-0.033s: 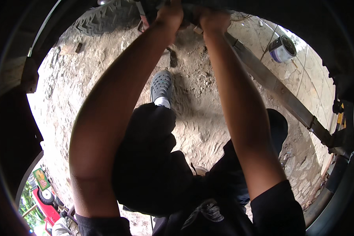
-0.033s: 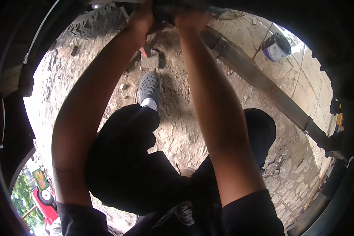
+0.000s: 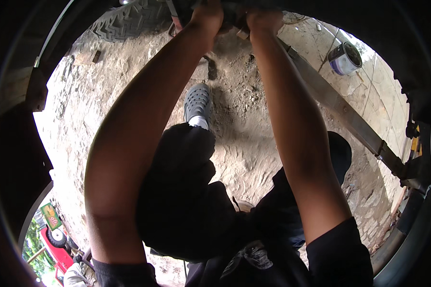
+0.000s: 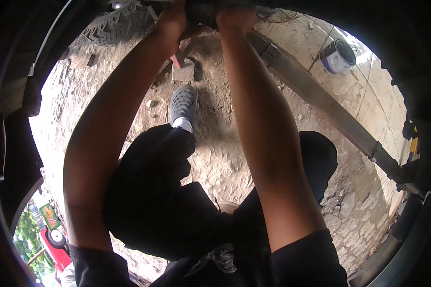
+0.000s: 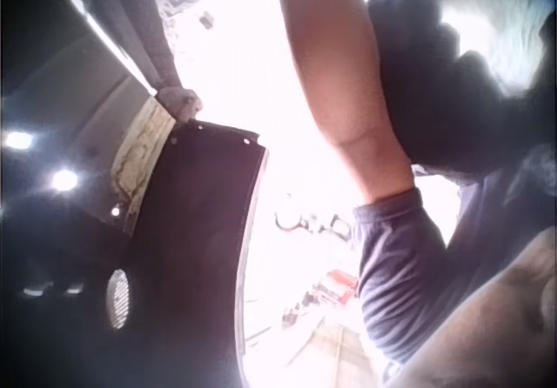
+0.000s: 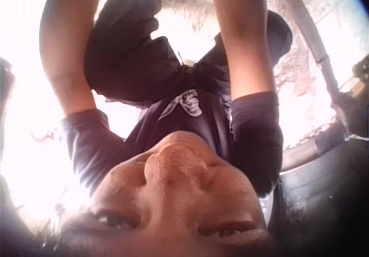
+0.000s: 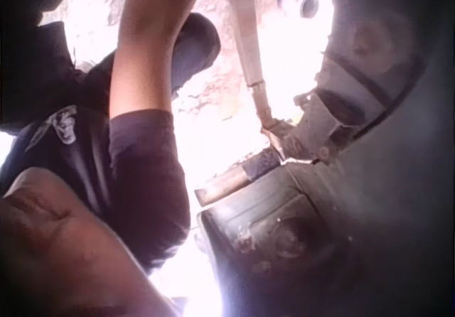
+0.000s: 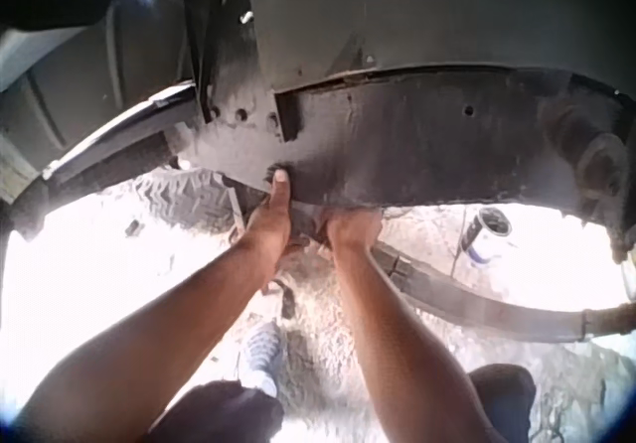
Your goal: The person sits under a vehicle and uses a hammer and chisel to chip away material from the undercarriage. They repeatedly strike and scrape the same area, removing debris and adjusting their grip on the tools.
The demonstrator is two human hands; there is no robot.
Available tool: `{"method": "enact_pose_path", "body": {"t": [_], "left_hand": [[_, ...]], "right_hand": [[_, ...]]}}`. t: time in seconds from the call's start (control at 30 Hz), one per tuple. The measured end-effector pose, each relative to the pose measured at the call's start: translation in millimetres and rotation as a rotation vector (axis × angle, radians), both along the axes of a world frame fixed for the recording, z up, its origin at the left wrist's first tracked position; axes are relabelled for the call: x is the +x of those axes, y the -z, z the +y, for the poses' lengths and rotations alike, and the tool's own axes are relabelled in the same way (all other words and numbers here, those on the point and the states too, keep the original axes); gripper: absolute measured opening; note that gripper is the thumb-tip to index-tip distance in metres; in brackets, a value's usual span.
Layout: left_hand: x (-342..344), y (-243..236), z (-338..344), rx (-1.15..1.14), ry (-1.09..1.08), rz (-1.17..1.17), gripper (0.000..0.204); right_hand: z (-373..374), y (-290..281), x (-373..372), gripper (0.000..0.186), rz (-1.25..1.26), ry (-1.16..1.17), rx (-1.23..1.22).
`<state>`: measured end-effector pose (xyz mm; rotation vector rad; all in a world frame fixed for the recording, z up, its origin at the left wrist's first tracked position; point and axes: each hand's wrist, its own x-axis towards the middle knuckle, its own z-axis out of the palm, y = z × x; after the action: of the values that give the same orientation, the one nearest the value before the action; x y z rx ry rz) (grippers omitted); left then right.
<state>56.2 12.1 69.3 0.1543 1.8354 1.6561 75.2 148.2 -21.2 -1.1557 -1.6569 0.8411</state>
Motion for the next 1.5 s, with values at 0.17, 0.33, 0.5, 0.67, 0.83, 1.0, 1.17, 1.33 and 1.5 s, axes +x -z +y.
{"method": "enact_pose_path", "body": {"t": [0.17, 0.33, 0.5, 0.67, 0.83, 1.0, 1.17, 1.33, 1.5], "left_hand": [[-12, 20, -4, 0.112, -0.007, 0.113, 0.09], [-15, 14, 8, 0.046, -0.002, -0.02, 0.09], [-17, 6, -13, 0.007, 0.014, -0.008, 0.085], [-21, 12, -9, -0.011, 0.005, -0.053, 0.084], [-10, -2, -2, -0.06, 0.025, -0.046, 0.089], [-21, 4, -1, -0.095, 0.014, -0.001, 0.095], [-7, 2, -15, 0.041, 0.132, 0.14, 0.095], [-30, 28, 0, -0.087, -0.093, 0.183, 0.085], [5, 29, -17, -0.263, 0.098, 0.286, 0.079]], "right_hand": [[-35, -10, 23, 0.038, 0.057, -0.228, -0.018], [-12, -7, 8, 0.026, -0.25, -0.071, 0.104], [-38, -14, 14, 0.025, 0.039, -0.277, 0.157], [-25, 27, 0, 0.031, 0.107, -0.315, 0.063], [1, -2, -10, 0.026, 0.035, 0.076, 0.206], [-38, -3, 28, 0.037, 0.158, -0.294, -0.208], [-56, 18, 85, 0.033, 0.495, -0.33, -0.317], [-131, 71, 150, 0.026, 0.414, -0.295, -0.356], [-119, 49, 178, 0.021, 0.417, -0.378, -0.425]]}}
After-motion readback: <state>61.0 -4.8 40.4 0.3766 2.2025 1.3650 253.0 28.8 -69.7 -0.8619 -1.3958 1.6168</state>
